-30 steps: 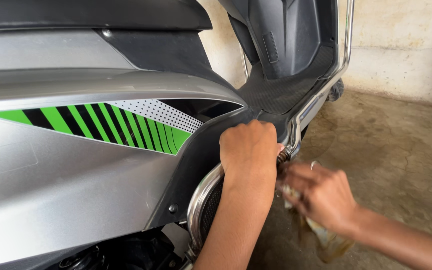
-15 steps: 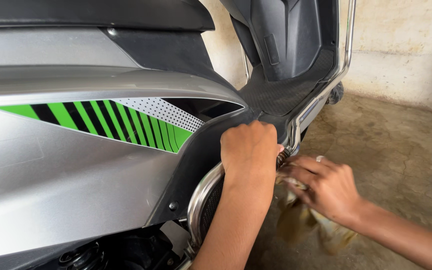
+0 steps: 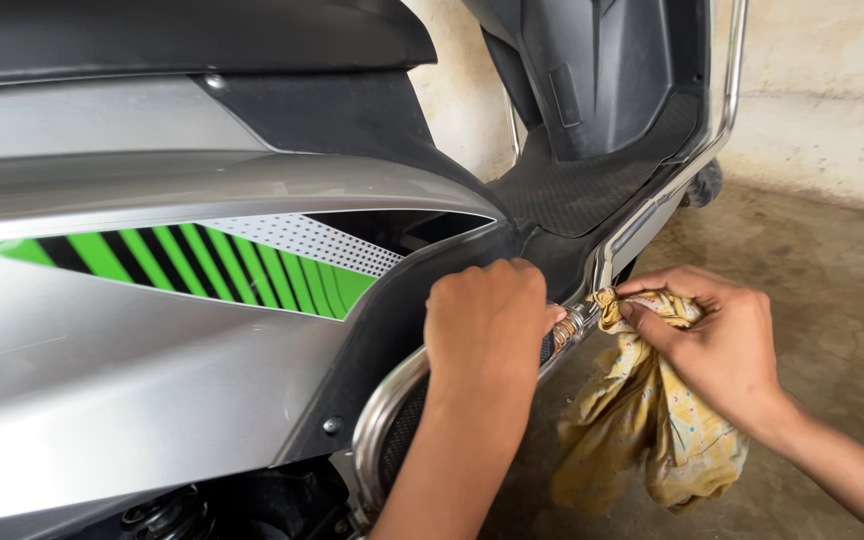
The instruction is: The person wipes the side panel, chrome crash guard, and rear grab bar of a silver scooter using a yellow patterned cloth. The person moves from the lower side panel up to the seat area and then to the rear grab bar, wiping each surface thoroughly.
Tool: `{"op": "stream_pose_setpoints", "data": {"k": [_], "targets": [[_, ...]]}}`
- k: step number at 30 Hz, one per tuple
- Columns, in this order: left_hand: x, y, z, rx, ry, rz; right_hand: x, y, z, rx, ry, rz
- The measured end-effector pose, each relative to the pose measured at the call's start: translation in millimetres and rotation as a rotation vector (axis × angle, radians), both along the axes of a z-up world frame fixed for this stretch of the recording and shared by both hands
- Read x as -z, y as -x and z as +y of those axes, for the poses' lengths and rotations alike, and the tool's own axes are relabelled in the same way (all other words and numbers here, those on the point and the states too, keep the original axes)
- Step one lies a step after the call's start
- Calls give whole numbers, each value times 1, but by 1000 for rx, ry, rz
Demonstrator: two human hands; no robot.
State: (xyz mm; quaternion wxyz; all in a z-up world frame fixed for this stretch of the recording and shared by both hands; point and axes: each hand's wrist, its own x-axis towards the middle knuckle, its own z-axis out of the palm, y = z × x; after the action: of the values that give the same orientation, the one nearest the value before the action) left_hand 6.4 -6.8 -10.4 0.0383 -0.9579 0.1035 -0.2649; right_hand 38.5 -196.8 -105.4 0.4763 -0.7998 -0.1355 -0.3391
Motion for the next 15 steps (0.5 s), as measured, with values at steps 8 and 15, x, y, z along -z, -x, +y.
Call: {"op": "stream_pose_setpoints", "data": {"k": [8, 15], "targets": [[-5, 10, -2, -19, -117, 10, 18, -12, -3, -147, -4, -73], [-6, 65, 32, -8, -148, -124, 17, 10, 27, 2, 144, 101]]}}
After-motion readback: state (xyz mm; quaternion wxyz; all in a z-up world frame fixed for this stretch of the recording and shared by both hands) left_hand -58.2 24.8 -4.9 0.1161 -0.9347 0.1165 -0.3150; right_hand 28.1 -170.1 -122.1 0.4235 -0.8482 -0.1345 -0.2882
